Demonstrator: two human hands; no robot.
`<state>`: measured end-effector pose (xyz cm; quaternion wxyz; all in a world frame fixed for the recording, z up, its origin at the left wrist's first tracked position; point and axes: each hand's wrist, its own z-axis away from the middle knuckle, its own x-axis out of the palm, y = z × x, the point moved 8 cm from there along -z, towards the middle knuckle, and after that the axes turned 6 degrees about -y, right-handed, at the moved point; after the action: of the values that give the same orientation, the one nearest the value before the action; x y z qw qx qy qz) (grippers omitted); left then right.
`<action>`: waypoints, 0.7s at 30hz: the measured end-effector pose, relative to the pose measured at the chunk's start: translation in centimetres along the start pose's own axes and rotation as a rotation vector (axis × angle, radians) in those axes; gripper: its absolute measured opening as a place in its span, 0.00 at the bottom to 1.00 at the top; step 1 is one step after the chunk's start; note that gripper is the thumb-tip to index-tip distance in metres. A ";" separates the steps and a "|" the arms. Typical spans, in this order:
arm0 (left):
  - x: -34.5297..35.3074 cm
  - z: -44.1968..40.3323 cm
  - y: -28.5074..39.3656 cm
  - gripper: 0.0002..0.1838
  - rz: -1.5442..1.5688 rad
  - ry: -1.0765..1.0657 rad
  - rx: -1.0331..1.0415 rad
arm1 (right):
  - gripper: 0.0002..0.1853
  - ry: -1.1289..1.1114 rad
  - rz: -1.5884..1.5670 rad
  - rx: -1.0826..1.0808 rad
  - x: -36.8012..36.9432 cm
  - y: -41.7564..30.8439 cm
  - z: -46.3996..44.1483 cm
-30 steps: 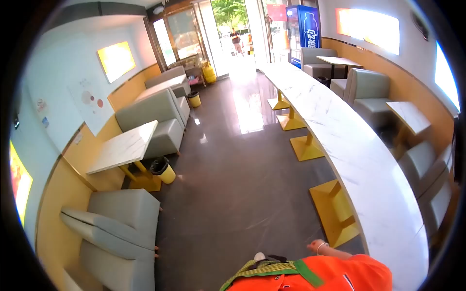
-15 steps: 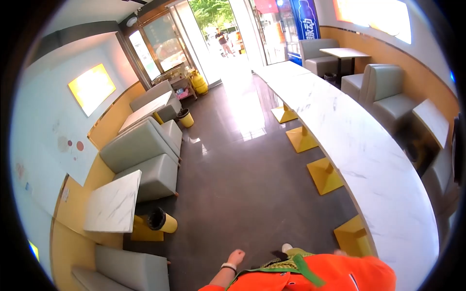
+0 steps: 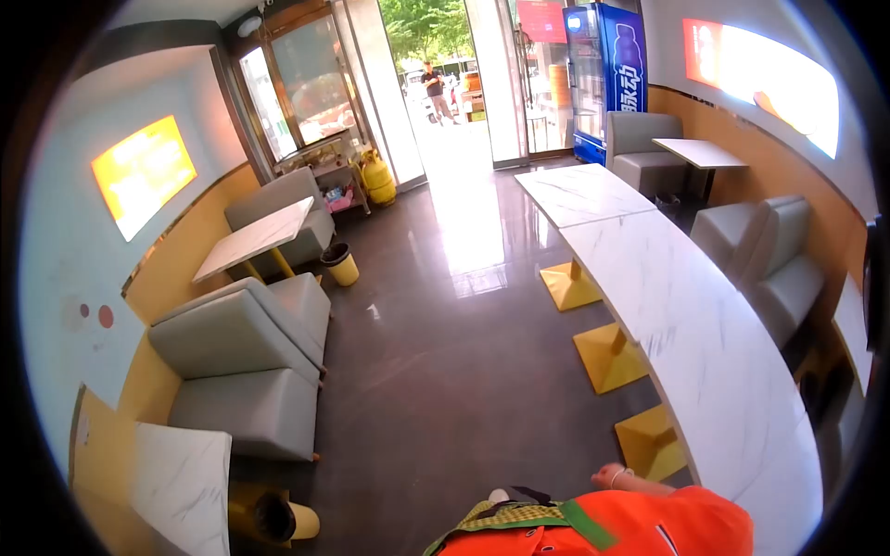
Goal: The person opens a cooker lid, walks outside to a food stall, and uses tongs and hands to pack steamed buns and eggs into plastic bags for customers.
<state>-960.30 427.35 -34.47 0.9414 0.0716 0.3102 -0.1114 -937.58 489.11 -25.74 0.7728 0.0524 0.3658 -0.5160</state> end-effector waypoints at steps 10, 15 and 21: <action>-56.5 -26.6 44.9 0.14 0.738 0.350 0.587 | 0.20 -0.333 0.101 0.130 -17.1 -8.8 -26.0; -62.7 -40.4 47.5 0.21 0.409 0.137 0.443 | 0.17 -0.422 0.668 -0.088 -32.2 -18.9 -45.0; -66.3 -52.7 35.3 0.20 0.226 -0.130 -0.008 | 0.12 0.233 -0.240 -0.289 -60.9 -40.8 -67.2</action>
<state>-1033.19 483.08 -34.42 0.9664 0.0948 0.2388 -0.0077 -1018.23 547.28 -24.71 0.6578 -0.0435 0.5265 -0.5369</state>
